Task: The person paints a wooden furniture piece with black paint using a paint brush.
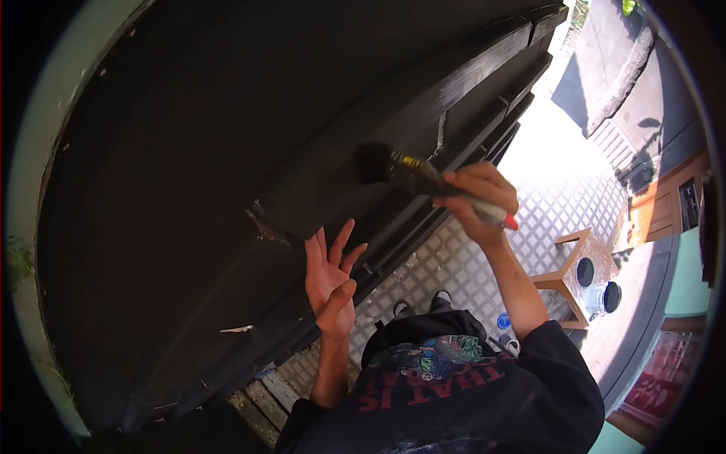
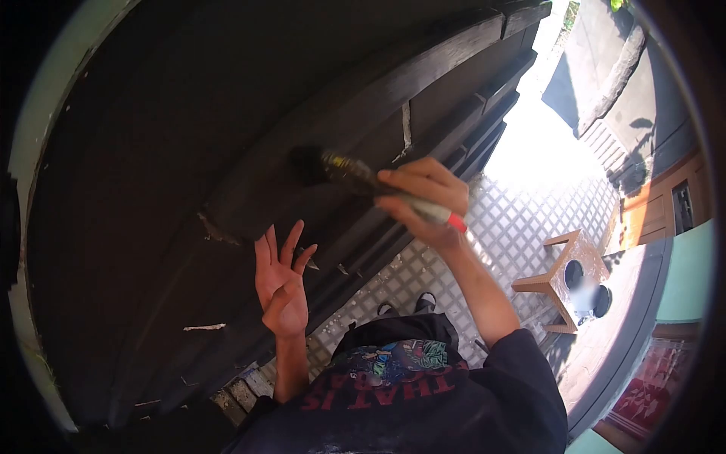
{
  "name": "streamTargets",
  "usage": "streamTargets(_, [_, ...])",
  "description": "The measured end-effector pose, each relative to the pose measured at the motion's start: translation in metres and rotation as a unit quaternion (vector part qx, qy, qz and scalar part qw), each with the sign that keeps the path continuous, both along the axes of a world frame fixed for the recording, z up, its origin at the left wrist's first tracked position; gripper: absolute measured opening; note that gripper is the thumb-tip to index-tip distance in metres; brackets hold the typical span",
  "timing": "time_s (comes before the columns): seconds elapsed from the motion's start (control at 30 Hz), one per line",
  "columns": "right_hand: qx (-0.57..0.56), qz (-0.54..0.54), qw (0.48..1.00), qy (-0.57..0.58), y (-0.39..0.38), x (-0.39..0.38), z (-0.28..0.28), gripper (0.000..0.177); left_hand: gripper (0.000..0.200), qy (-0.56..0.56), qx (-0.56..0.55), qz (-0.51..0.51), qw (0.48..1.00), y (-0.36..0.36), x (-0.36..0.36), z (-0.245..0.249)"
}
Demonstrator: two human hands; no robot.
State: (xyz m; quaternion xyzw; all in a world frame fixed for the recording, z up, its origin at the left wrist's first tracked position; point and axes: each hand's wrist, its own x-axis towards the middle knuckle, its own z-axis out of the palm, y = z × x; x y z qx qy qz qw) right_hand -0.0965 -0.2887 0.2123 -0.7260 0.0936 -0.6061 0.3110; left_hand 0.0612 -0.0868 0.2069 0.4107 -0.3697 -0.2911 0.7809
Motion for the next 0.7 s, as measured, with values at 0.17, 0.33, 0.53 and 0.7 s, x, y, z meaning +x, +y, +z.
streamTargets(0.17, [-0.074,-0.016,0.997,-0.009,-0.075,-0.013,-0.012,0.026,0.105,-0.006,0.012,0.027,1.000,-0.003,-0.001,0.001])
streamTargets(0.33, [0.081,-0.047,0.995,-0.017,-0.114,-0.038,-0.010,0.025,0.103,-0.012,0.017,0.032,0.999,-0.005,0.000,0.000])
streamTargets(0.53, [0.056,-0.259,0.960,-0.088,-0.107,-0.045,0.009,0.021,0.097,-0.028,0.004,0.011,1.000,-0.003,0.010,-0.004])
streamTargets(0.7, [-0.119,-0.353,0.926,0.054,-0.038,0.000,0.029,0.027,0.094,-0.030,-0.009,-0.014,0.999,0.003,0.018,-0.009])
